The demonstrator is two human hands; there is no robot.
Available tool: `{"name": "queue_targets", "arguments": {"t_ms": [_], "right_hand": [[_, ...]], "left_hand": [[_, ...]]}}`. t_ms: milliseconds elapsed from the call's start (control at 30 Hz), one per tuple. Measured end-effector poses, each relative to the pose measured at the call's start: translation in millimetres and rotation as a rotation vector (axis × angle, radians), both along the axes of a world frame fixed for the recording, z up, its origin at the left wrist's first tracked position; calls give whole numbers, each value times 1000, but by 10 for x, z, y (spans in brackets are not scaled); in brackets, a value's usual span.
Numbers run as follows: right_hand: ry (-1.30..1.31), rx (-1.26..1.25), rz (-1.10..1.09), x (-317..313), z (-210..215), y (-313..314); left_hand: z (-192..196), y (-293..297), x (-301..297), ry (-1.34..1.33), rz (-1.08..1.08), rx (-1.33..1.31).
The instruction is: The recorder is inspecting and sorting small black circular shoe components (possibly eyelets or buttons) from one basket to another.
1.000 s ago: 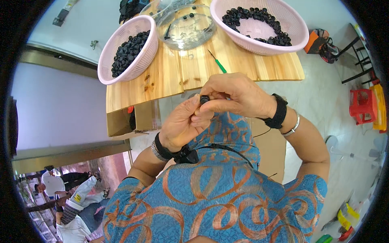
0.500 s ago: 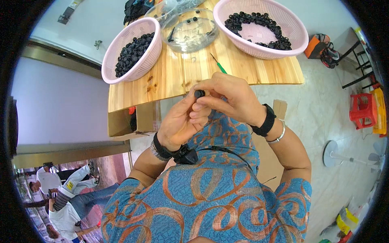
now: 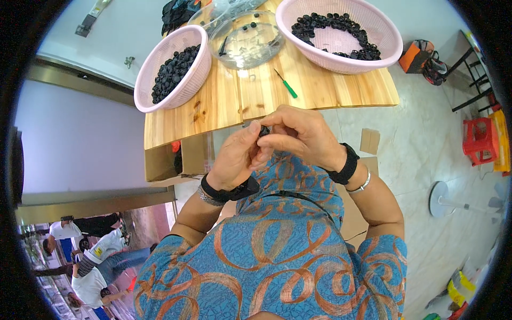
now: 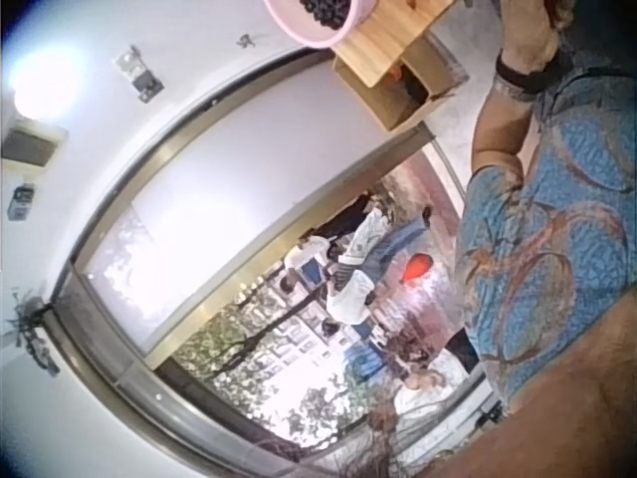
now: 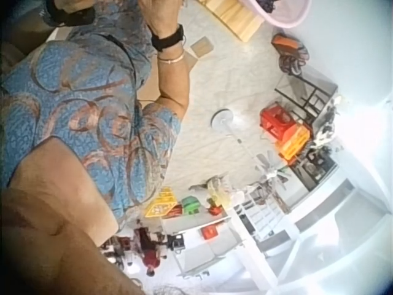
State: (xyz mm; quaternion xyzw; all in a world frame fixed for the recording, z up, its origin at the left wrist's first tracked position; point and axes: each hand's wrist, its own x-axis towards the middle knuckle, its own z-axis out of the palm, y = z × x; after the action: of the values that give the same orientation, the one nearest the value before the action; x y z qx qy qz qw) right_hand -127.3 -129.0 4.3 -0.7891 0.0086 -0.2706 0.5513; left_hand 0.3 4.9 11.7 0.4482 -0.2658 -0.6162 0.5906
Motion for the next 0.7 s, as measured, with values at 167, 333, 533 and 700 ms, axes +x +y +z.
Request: {"name": "queue_targets", "arguments": {"t_ms": [167, 333, 533, 700], "right_hand": [[-32, 256, 79, -10, -11, 101], [-55, 487, 148, -2, -67, 133], [-67, 499, 205, 12, -73, 118], [-93, 472, 219, 25, -59, 120]], "left_hand": [[10, 17, -19, 202, -12, -24], [93, 23, -69, 248, 13, -50], [41, 75, -124, 158, 130, -82], [-39, 63, -167, -14, 167, -192]]}}
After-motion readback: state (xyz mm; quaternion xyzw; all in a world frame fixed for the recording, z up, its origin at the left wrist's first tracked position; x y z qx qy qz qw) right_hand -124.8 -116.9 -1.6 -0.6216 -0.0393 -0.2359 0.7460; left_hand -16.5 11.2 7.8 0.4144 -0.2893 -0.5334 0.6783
